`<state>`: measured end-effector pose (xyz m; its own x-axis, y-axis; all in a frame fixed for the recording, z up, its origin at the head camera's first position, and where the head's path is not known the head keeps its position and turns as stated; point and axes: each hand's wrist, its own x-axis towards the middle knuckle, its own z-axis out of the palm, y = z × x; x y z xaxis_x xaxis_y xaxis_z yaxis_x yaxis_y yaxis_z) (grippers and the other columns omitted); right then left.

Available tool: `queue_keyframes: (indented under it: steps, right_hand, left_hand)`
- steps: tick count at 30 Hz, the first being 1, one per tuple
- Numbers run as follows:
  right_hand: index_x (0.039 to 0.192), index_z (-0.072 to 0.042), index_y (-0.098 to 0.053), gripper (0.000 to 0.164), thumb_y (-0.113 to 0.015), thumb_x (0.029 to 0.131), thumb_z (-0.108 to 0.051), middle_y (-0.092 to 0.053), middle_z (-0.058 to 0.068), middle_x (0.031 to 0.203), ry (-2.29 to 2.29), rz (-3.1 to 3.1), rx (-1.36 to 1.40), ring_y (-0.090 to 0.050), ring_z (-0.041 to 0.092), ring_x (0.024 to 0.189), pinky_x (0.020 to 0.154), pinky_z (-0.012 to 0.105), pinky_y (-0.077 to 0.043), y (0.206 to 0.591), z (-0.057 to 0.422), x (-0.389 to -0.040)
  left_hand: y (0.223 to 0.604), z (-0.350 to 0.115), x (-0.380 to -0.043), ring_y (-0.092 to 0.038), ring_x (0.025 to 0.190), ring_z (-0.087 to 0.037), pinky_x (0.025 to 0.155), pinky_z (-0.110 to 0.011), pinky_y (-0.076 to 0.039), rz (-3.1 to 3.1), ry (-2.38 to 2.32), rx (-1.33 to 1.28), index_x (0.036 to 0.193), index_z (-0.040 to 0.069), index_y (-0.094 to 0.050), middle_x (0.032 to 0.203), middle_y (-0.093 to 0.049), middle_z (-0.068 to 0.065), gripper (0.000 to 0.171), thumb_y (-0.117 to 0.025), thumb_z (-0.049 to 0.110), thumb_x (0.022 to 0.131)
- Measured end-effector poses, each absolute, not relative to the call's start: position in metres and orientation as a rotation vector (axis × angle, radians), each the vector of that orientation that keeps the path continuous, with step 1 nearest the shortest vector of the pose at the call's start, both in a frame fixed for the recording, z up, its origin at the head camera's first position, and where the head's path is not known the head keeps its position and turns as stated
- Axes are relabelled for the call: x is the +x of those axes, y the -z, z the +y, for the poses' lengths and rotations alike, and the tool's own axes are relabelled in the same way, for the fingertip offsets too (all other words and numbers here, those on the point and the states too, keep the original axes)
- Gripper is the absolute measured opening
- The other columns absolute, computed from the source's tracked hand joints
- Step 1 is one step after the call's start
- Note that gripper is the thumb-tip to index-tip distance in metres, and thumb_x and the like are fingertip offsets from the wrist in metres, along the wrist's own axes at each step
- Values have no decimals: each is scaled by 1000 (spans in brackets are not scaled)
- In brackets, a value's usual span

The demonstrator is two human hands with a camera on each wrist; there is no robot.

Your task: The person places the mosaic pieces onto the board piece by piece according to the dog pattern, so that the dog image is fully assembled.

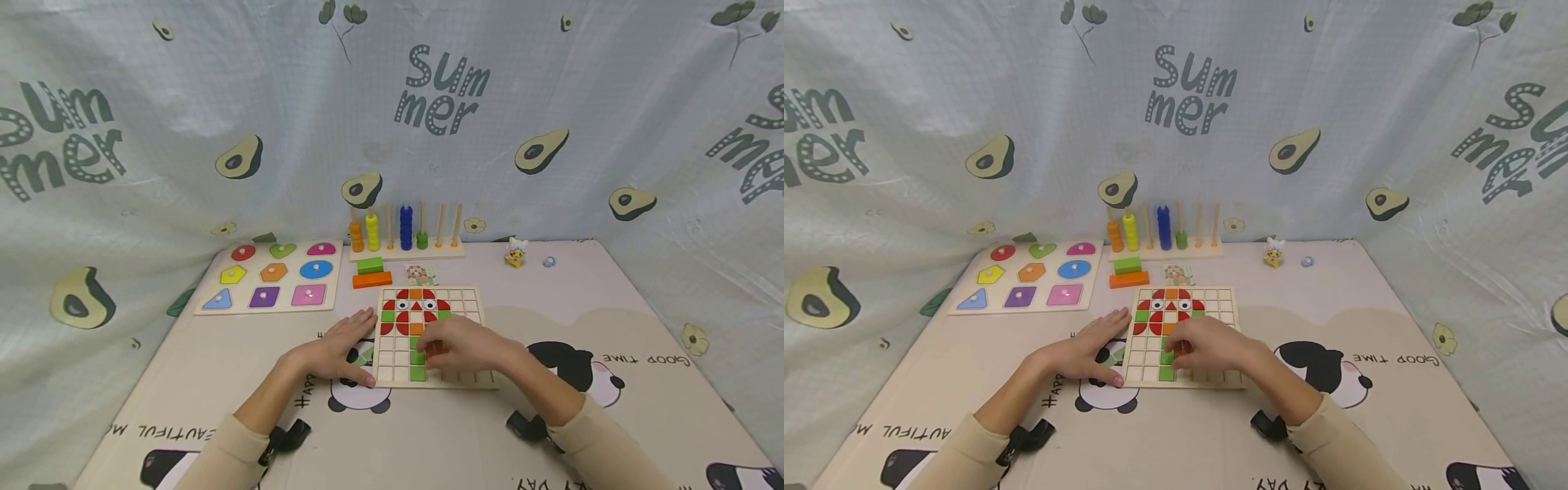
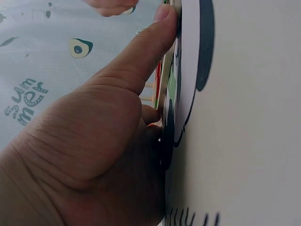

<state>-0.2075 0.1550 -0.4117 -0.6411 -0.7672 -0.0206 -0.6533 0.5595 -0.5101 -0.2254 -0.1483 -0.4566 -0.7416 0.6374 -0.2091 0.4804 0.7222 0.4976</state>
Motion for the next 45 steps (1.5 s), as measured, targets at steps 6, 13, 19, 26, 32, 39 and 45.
queue_keyframes:
  steps: [6, 13, 19, 26, 32, 39, 45]
  right_hand:
    - [107, -18, -69, 28, -78, 81, -24, -67, -3, 99, 721, 2543, -969, -59, 15, 88, 75, 31, -51, 390, 210, -223]
    - [96, -9, -65, 33, -86, 70, -14, -61, 9, 86, 709, 2371, -813, -54, 18, 79, 64, 26, -47, 401, 252, -235]
    - [87, -7, -61, 33, -87, 67, -12, -55, 6, 78, 630, 2368, -706, -51, 15, 72, 59, 25, -42, 415, 254, -238]
    - [84, -13, -62, 27, -84, 69, -7, -57, 4, 77, 568, 2502, -678, -52, 16, 72, 59, 28, -44, 417, 252, -240]
    - [84, -15, -64, 22, -81, 73, -6, -59, 1, 77, 628, 2567, -696, -53, 16, 71, 58, 28, -46, 418, 260, -246]
    - [87, -13, -66, 6, -70, 86, -8, -63, -1, 76, 855, 2477, -830, -58, 15, 65, 56, 27, -51, 409, 254, -248]
    - [90, -8, -64, 5, -68, 88, -8, -64, 2, 78, 931, 2282, -889, -62, 19, 67, 61, 33, -56, 401, 232, -234]
  left_hand:
    - [455, -148, -225, 3, 148, -15, 120, -42, -3, 2558, -595, 863, 156, 20, -8, 162, -1, 3, 118, -70, 70, 69]
    - [453, -147, -223, 2, 148, -17, 120, -42, -3, 2560, -598, 870, 156, 18, -8, 162, -1, 2, 118, -70, 69, 69]
    - [452, -147, -223, 3, 148, -17, 120, -42, -3, 2560, -606, 882, 156, 18, -8, 162, -1, 1, 118, -70, 68, 70]
    - [454, -148, -224, 3, 148, -16, 120, -42, -3, 2554, -603, 873, 156, 19, -8, 162, 0, 3, 118, -70, 69, 69]
    - [455, -147, -224, 3, 148, -15, 120, -41, -3, 2557, -595, 870, 156, 20, -8, 162, 0, 4, 118, -70, 70, 69]
    - [456, -148, -225, 3, 148, -14, 120, -41, -3, 2561, -594, 864, 156, 20, -8, 162, -1, 4, 119, -69, 71, 68]
    - [457, -147, -225, 3, 148, -14, 120, -41, -3, 2561, -594, 860, 156, 20, -8, 162, -1, 4, 119, -69, 71, 68]
